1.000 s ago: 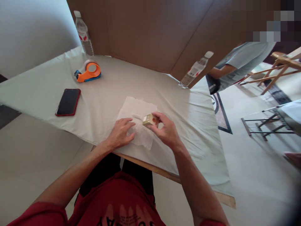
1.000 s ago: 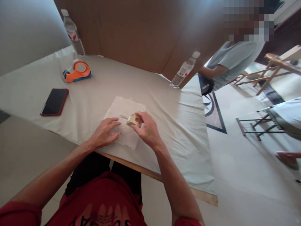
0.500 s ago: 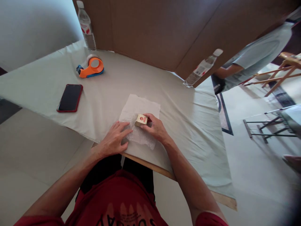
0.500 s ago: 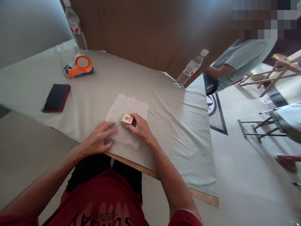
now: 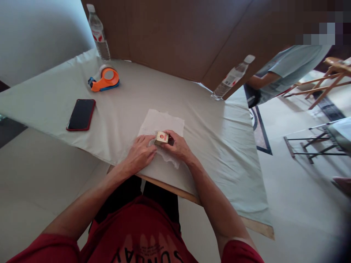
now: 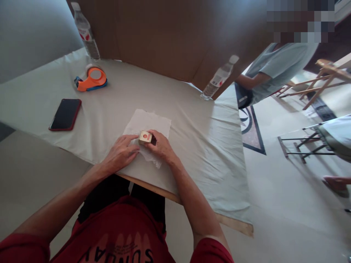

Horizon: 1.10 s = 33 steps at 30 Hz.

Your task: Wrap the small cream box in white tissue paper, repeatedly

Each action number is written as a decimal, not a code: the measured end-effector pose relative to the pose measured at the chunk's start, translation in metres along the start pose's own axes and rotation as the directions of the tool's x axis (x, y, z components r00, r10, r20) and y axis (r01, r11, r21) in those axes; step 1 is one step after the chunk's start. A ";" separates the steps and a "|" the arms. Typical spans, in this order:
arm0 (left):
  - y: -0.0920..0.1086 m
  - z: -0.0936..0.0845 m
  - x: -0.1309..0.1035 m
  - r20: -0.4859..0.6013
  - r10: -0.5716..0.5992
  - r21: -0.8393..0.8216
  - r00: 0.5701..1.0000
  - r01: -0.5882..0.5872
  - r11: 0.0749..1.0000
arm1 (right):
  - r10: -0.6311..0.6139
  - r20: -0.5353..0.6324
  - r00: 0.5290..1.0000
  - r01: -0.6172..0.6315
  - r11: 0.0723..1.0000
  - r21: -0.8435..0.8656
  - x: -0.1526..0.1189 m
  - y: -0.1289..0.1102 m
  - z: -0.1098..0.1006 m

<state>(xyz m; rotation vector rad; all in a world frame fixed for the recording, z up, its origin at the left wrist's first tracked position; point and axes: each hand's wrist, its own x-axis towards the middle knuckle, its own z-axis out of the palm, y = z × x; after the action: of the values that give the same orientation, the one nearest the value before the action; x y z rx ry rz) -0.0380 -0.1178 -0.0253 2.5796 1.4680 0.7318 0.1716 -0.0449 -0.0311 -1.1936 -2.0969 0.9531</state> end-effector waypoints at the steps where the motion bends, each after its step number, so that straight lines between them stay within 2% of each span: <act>1: 0.000 0.001 0.002 -0.013 -0.009 -0.018 1.000 0.008 1.000 | 0.000 0.005 1.000 0.000 1.000 -0.001 0.001 0.000 0.000; 7: -0.003 0.003 0.008 -0.042 -0.106 -0.162 0.993 0.098 0.982 | -0.015 0.064 0.998 0.012 0.999 0.038 0.003 0.001 -0.004; 10: -0.008 0.004 0.016 -0.029 -0.163 -0.242 0.986 0.151 0.958 | -0.013 0.119 0.993 -0.007 0.987 0.159 -0.002 0.000 -0.017; 13: -0.012 0.004 0.028 -0.008 -0.206 -0.310 0.979 0.194 0.931 | 0.008 0.125 0.992 -0.044 0.955 0.292 -0.014 -0.004 -0.037; 16: -0.015 0.003 0.037 0.013 -0.214 -0.362 0.977 0.204 0.910 | 0.037 0.088 0.995 -0.055 0.976 0.209 -0.022 -0.008 -0.048; 19: -0.017 0.003 0.042 0.021 -0.249 -0.413 0.968 0.236 0.880 | 0.072 0.013 0.997 -0.072 0.994 0.076 -0.020 -0.009 -0.041; 21: -0.017 0.003 0.044 0.041 -0.274 -0.448 0.961 0.262 0.855 | 0.073 -0.018 0.997 -0.072 0.995 0.070 -0.014 -0.007 -0.032; 26: -0.021 0.004 0.050 0.093 -0.290 -0.540 0.952 0.294 0.789 | 0.053 -0.061 0.997 -0.037 0.970 0.241 -0.005 -0.004 -0.016; 33: -0.021 0.005 0.051 0.128 -0.313 -0.613 0.941 0.323 0.721 | 0.195 -0.098 0.976 -0.146 0.918 0.368 -0.010 -0.007 -0.010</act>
<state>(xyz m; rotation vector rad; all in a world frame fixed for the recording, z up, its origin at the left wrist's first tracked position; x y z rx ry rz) -0.0307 -0.0636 -0.0178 1.7692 1.3123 0.9452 0.1799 -0.0531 -0.0209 -1.2211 -1.6440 1.2383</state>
